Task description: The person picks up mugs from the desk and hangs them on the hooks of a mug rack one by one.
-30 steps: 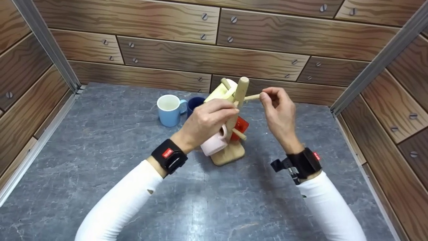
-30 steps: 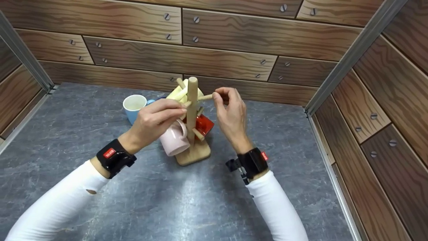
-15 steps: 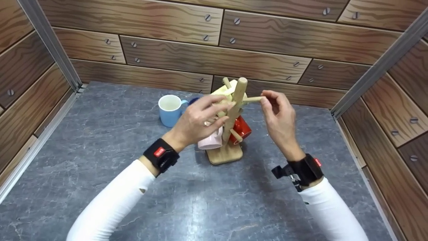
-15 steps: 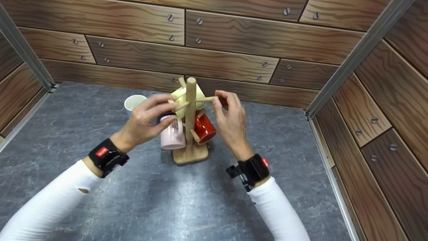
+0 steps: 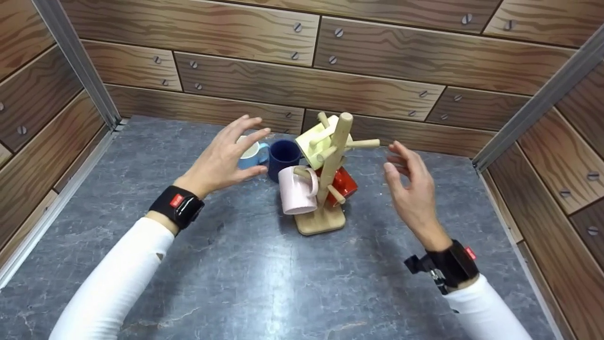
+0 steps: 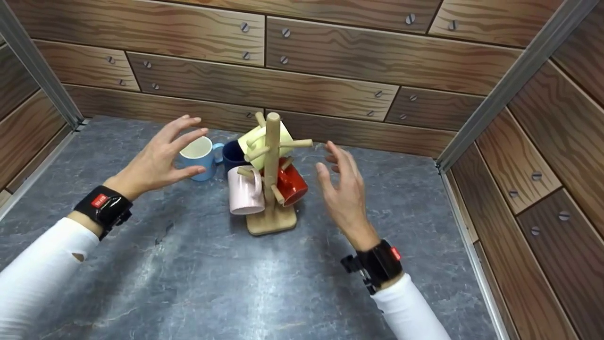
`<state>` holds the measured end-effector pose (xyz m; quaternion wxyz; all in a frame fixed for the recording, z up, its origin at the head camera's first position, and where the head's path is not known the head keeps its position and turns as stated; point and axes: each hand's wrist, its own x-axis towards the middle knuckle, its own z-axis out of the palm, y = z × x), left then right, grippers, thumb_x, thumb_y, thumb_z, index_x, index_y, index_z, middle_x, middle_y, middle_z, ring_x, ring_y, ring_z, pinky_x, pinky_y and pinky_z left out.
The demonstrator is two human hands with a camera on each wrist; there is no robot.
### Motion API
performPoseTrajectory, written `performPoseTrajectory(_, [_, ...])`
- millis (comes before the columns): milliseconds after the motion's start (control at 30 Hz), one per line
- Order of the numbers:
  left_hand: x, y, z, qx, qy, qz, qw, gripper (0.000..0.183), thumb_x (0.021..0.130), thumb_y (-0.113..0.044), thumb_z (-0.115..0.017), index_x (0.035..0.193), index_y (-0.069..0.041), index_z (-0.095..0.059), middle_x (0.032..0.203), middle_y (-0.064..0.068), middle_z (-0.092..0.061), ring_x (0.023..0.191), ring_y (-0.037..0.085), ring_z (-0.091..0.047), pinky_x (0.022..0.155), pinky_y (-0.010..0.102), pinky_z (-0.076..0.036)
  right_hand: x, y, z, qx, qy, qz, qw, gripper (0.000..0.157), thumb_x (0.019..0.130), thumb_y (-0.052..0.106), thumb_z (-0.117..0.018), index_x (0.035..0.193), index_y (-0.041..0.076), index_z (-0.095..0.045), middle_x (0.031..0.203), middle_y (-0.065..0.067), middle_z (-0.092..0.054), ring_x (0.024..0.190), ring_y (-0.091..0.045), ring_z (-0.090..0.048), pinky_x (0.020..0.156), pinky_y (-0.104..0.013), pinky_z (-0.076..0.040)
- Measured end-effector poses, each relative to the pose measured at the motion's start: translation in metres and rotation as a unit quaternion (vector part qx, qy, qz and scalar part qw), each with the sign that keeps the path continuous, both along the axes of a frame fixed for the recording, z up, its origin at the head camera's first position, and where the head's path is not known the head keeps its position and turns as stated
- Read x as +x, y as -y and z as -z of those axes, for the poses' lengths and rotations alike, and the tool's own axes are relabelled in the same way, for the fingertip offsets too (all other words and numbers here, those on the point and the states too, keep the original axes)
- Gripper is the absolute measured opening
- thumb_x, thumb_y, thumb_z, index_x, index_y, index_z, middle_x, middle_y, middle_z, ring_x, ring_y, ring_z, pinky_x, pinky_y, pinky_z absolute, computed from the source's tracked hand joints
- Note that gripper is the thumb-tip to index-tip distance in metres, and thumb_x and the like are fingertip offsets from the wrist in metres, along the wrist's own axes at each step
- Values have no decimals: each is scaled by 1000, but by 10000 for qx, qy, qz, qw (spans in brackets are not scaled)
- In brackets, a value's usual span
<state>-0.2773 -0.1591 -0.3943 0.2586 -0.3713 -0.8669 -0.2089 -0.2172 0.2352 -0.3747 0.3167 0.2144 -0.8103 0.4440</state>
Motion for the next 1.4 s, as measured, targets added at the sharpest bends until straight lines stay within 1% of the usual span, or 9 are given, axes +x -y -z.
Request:
performPoseTrajectory(100, [-4,6,5,-205,476,-266,9983,82,92,-48,-77,158,-14,-42,161,15,-37,152,40,-29,123,55,-24,5,-4,3,34,20,65,10000,44,98,-9,-59,141,-12,-53,133,-28,-61,114,-41,-64,98,-22,-50])
performPoseTrajectory(167, [-6,8,6,-271,732,-465,9959,86,91,-50,-77,160,-14,-39,162,15,-36,152,39,-29,123,56,-24,4,-8,9,90,28,85,9999,44,98,-8,-60,142,-11,-53,134,-26,-61,115,-40,-64,98,-18,-48])
performPoseTrajectory(267, [-9,9,8,-314,1089,-812,9902,92,89,-51,-78,162,-15,-34,163,15,-33,152,40,-27,123,61,-20,0,-16,18,251,43,119,9996,47,98,-5,-63,144,-6,-54,136,-21,-62,117,-34,-63,98,-19,-47])
performPoseTrajectory(467, [-16,7,15,-246,1937,-1485,9694,101,87,-54,-79,165,-18,-26,168,18,-22,156,41,-12,121,70,-7,-3,-26,28,458,99,130,9988,48,101,2,-64,147,2,-55,138,-15,-61,120,-29,-62,99,-19,-45])
performPoseTrajectory(567, [-20,4,19,-260,2228,-1672,9601,103,86,-59,-77,165,-18,-25,169,19,-17,157,41,-8,120,71,-6,-2,-27,28,522,97,150,9985,46,102,5,-63,147,3,-55,138,-14,-61,120,-29,-62,99,-20,-45])
performPoseTrajectory(833, [-32,-3,27,-443,2490,-1990,9468,101,87,-66,-73,164,-15,-31,169,20,-15,156,44,-8,119,73,-8,0,-29,27,610,94,163,9980,45,103,6,-62,147,5,-56,139,-12,-61,120,-29,-61,98,-20,-44])
performPoseTrajectory(1067, [-44,-7,29,-380,2745,-2188,9356,100,88,-68,-69,163,-13,-32,169,23,-13,155,48,-6,117,75,-9,1,-33,27,660,62,293,9974,45,101,6,-63,145,3,-58,137,-12,-62,117,-30,-63,98,-20,-44])
performPoseTrajectory(1267, [-54,-13,36,-185,2907,-2426,9254,101,88,-67,-69,162,-12,-32,168,25,-14,155,49,-8,117,75,-12,1,-36,36,656,150,321,9972,45,102,7,-64,146,3,-57,138,-13,-61,117,-28,-63,97,-22,-45])
performPoseTrajectory(1400, [-59,-16,40,-285,3028,-2528,9185,104,88,-64,-72,164,-9,-27,167,27,-12,154,52,-7,116,77,-14,3,-37,41,615,201,307,9974,44,101,7,-63,145,3,-58,138,-15,-60,116,-29,-63,97,-21,-45])
